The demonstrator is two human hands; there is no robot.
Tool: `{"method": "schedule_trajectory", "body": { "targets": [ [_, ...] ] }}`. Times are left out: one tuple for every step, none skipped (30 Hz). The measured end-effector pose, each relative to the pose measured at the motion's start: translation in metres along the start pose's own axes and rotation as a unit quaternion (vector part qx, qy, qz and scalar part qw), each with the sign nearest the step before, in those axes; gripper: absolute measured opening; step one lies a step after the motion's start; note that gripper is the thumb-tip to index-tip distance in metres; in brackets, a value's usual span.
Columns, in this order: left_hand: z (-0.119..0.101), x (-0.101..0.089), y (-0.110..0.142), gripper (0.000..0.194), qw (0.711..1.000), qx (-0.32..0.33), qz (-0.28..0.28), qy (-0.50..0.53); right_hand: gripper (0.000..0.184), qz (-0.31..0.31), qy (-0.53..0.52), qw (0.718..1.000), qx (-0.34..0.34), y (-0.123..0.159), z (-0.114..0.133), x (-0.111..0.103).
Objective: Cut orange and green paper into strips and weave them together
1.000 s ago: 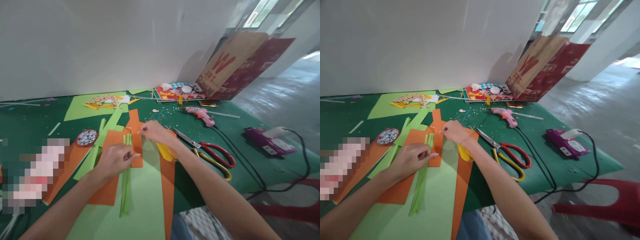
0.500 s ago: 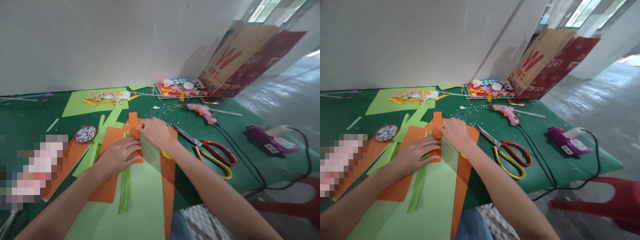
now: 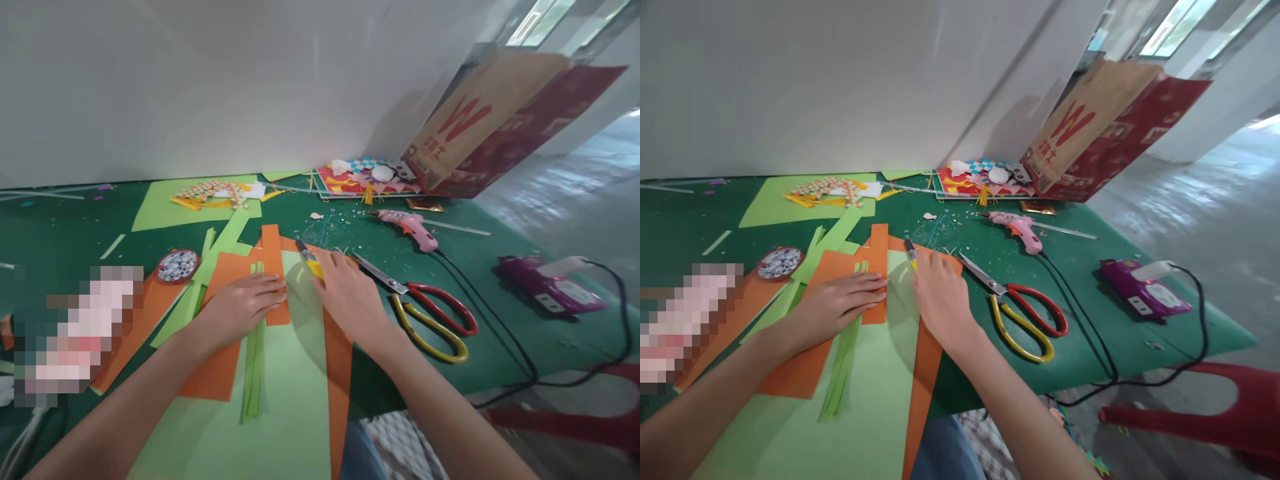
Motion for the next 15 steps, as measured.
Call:
{"method": "schedule_trajectory", "body": {
  "targets": [
    [0.000, 0.000, 0.000, 0.034, 1.000, 0.000, -0.002, 0.000, 0.034, 0.003, -0.008, 1.000, -0.001, 0.000, -0.002, 0.001],
    [0.000, 0.000, 0.000, 0.034, 1.000, -0.001, -0.004, 0.000, 0.035, 0.003, -0.015, 1.000, -0.005, 0.002, -0.004, 0.002],
    [0.001, 0.000, 0.000, 0.035, 1.000, -0.002, -0.007, -0.001, 0.036, -0.001, -0.022, 1.000, -0.013, 0.004, -0.006, 0.001],
    [0.001, -0.001, 0.000, 0.035, 1.000, -0.003, -0.009, -0.002, 0.037, -0.008, -0.028, 0.999, -0.024, 0.007, -0.009, 0.001],
    [0.001, -0.001, 0.001, 0.035, 1.000, -0.004, -0.010, -0.004, 0.038, -0.020, -0.034, 0.999, -0.033, 0.012, -0.011, 0.000],
    [0.001, 0.000, 0.001, 0.035, 1.000, -0.005, -0.010, -0.005, 0.039, -0.035, -0.039, 0.998, -0.044, 0.018, -0.014, -0.001],
    [0.000, 0.000, 0.001, 0.035, 1.000, -0.004, -0.010, -0.005, 0.040, -0.054, -0.046, 0.996, -0.061, 0.025, -0.015, -0.004],
    [0.000, 0.000, 0.001, 0.034, 1.000, -0.003, -0.009, -0.003, 0.040, -0.074, -0.053, 0.992, -0.085, 0.033, -0.015, -0.007],
    [0.000, 0.000, 0.001, 0.034, 1.000, -0.001, -0.007, -0.001, 0.040, -0.087, -0.063, 0.988, -0.110, 0.042, -0.014, -0.008],
    [-0.001, 0.000, 0.001, 0.033, 1.000, 0.001, -0.004, 0.001, 0.040, -0.107, -0.071, 0.984, -0.127, 0.051, -0.014, -0.012],
    [-0.001, 0.001, 0.001, 0.034, 1.000, 0.002, -0.001, 0.001, 0.039, -0.122, -0.076, 0.979, -0.143, 0.060, -0.013, -0.014],
    [-0.001, 0.001, 0.001, 0.034, 1.000, 0.000, 0.003, 0.000, 0.038, -0.136, -0.074, 0.975, -0.158, 0.068, -0.012, -0.017],
    [-0.001, 0.001, 0.001, 0.034, 1.000, -0.002, 0.005, -0.002, 0.038, -0.137, -0.069, 0.973, -0.172, 0.076, -0.011, -0.017],
    [-0.001, 0.001, 0.001, 0.034, 1.000, -0.003, 0.007, -0.005, 0.037, -0.137, -0.068, 0.971, -0.183, 0.082, -0.009, -0.017],
    [-0.001, 0.001, 0.000, 0.034, 1.000, -0.003, 0.007, -0.007, 0.038, -0.130, -0.068, 0.970, -0.192, 0.088, -0.007, -0.016]
  ]
}}
Point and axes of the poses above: each hand's wrist, its own y-axis away from the middle knuckle, its own x-axis out of the palm, z = x × y, the point moved 9 cm from there along -y, towards the middle knuckle, and after that the axes turned 1 degree about z, right-handed, at the moved point
